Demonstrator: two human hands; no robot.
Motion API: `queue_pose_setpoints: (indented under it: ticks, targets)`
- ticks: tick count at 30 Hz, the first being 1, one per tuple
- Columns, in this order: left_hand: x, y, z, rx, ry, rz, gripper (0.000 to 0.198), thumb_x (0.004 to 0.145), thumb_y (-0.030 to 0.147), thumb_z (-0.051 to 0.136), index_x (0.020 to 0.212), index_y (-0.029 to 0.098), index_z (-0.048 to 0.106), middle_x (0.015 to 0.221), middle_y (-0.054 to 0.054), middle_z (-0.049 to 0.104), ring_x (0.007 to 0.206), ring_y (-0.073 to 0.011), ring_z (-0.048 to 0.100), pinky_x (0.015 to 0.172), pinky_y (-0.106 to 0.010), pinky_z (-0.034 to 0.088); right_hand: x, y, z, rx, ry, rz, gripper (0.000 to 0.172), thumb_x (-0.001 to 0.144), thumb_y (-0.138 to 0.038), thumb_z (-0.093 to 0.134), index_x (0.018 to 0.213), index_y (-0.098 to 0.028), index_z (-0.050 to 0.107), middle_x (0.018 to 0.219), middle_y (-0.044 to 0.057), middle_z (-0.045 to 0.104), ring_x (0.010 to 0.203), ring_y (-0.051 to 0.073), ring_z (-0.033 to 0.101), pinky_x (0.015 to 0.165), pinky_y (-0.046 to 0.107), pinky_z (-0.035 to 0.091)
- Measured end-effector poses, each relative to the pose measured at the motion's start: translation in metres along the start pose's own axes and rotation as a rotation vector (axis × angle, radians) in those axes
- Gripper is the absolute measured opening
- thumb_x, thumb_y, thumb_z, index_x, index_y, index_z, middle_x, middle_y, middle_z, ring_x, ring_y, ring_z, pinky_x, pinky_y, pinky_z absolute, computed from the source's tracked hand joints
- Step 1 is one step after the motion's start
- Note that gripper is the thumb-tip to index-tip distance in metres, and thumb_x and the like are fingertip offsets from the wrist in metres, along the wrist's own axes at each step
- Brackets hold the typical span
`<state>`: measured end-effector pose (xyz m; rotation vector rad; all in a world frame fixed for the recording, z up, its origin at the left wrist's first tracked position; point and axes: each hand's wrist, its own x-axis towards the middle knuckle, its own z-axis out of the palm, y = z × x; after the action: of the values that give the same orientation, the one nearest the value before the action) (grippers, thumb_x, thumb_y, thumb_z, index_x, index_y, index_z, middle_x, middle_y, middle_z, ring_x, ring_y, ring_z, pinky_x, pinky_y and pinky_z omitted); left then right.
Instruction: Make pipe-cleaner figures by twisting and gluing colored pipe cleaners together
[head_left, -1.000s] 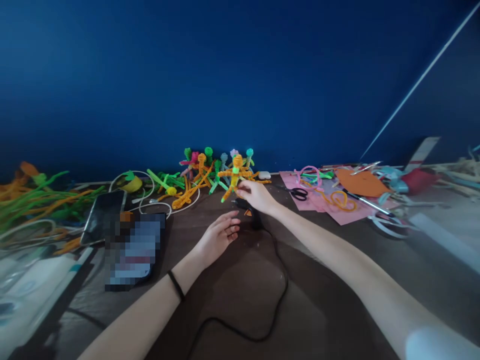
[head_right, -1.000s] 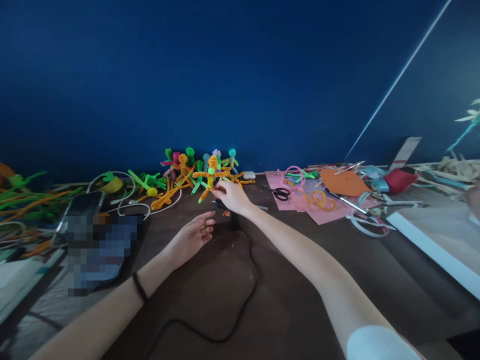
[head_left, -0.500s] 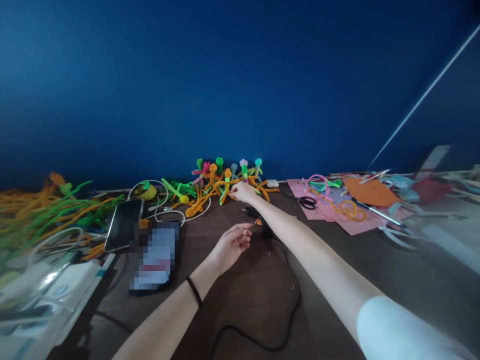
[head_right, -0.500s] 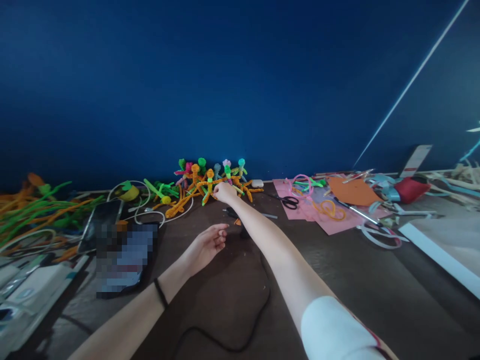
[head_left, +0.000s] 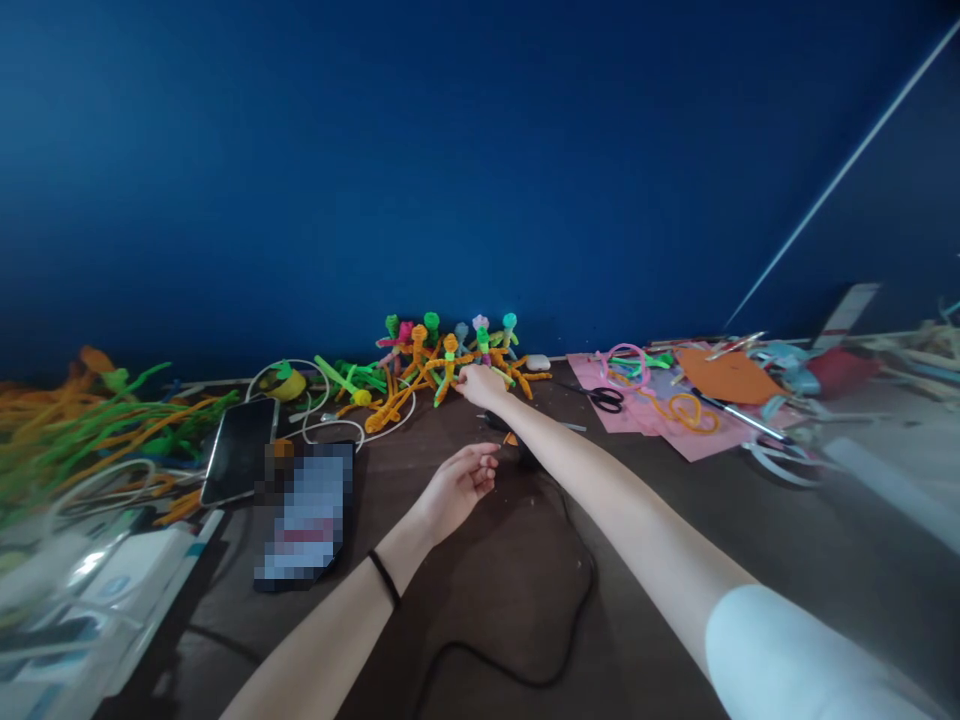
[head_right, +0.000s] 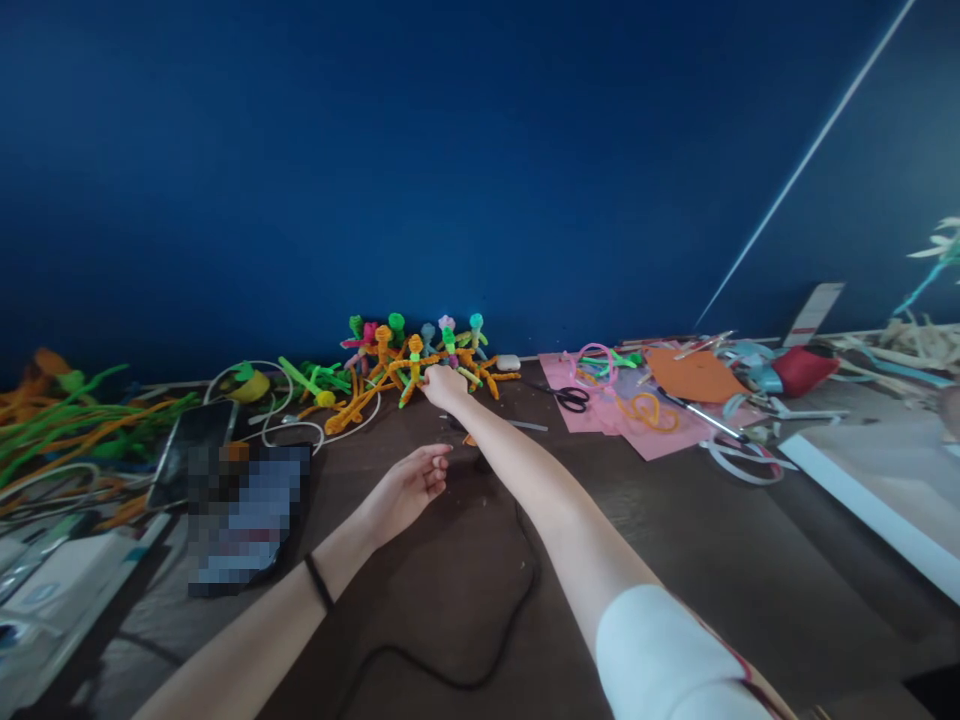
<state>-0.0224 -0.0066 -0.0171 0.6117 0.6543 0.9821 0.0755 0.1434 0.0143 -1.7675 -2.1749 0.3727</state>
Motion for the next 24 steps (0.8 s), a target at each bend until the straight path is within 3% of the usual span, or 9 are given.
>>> queue_pose_setpoints:
  ticks: [5, 8, 12, 15, 18, 20, 24]
  targets:
    - [0.002, 0.001, 0.002, -0.039, 0.001, -0.014, 0.006, 0.074, 0.017, 0.061, 0.077, 0.011, 0.06, 0.068, -0.002, 0.054, 0.059, -0.0074, 0.051, 0.059, -0.02, 0.041, -0.003, 0.006, -0.007, 0.049, -0.025, -0.009, 0.014, 0.076, -0.03, 0.058, 0.083, -0.022, 0.066, 0.084, 0.002, 0.07, 0.082, 0.017, 0.063, 0.066, 0.023, 0.043]
    - [0.003, 0.001, 0.004, -0.065, 0.001, -0.019, 0.018, 0.075, 0.02, 0.06, 0.062, 0.014, 0.049, 0.06, 0.002, 0.047, 0.052, -0.0053, 0.043, 0.055, -0.019, 0.038, -0.007, 0.009, -0.01, 0.098, -0.024, -0.012, 0.01, 0.075, -0.026, 0.058, 0.079, -0.021, 0.066, 0.081, 0.002, 0.07, 0.081, 0.017, 0.063, 0.067, 0.023, 0.043]
    - [0.004, 0.002, 0.004, -0.081, -0.022, -0.037, 0.024, 0.076, 0.018, 0.059, 0.059, 0.015, 0.041, 0.057, 0.003, 0.041, 0.049, -0.0055, 0.038, 0.051, -0.018, 0.034, -0.016, 0.015, -0.016, 0.218, -0.004, -0.05, 0.012, 0.076, -0.022, 0.055, 0.078, -0.019, 0.067, 0.078, 0.003, 0.07, 0.078, 0.016, 0.063, 0.067, 0.022, 0.044]
    - [0.004, 0.004, 0.004, -0.093, -0.048, -0.059, 0.024, 0.075, 0.017, 0.058, 0.059, 0.015, 0.041, 0.057, 0.003, 0.039, 0.048, -0.0053, 0.036, 0.049, -0.018, 0.033, -0.028, 0.027, -0.03, 0.334, 0.01, -0.092, 0.015, 0.077, -0.021, 0.053, 0.081, -0.017, 0.067, 0.073, 0.003, 0.07, 0.074, 0.013, 0.063, 0.067, 0.021, 0.044]
    - [0.004, 0.007, 0.002, -0.107, -0.086, -0.1, 0.024, 0.076, 0.016, 0.057, 0.058, 0.015, 0.041, 0.057, 0.004, 0.037, 0.047, -0.0047, 0.034, 0.048, -0.018, 0.031, -0.043, 0.054, -0.059, 0.452, 0.036, -0.106, 0.016, 0.074, -0.023, 0.056, 0.083, -0.015, 0.068, 0.077, 0.004, 0.071, 0.071, 0.011, 0.063, 0.065, 0.02, 0.046]
    - [0.004, 0.008, 0.0, -0.111, -0.116, -0.13, 0.024, 0.078, 0.015, 0.054, 0.058, 0.014, 0.041, 0.057, 0.004, 0.035, 0.047, -0.0043, 0.032, 0.046, -0.017, 0.029, -0.056, 0.082, -0.082, 0.515, 0.126, -0.058, 0.024, 0.076, -0.028, 0.053, 0.09, -0.015, 0.067, 0.083, 0.006, 0.07, 0.07, 0.011, 0.063, 0.061, 0.02, 0.046]
    - [0.004, 0.01, -0.001, -0.107, -0.17, -0.163, 0.025, 0.08, 0.015, 0.053, 0.057, 0.013, 0.042, 0.056, 0.004, 0.033, 0.046, -0.0036, 0.03, 0.044, -0.016, 0.026, -0.08, 0.147, -0.117, 0.596, 0.507, 0.183, 0.03, 0.072, -0.032, 0.052, 0.09, -0.012, 0.067, 0.078, 0.008, 0.069, 0.059, 0.012, 0.059, 0.049, 0.02, 0.042]
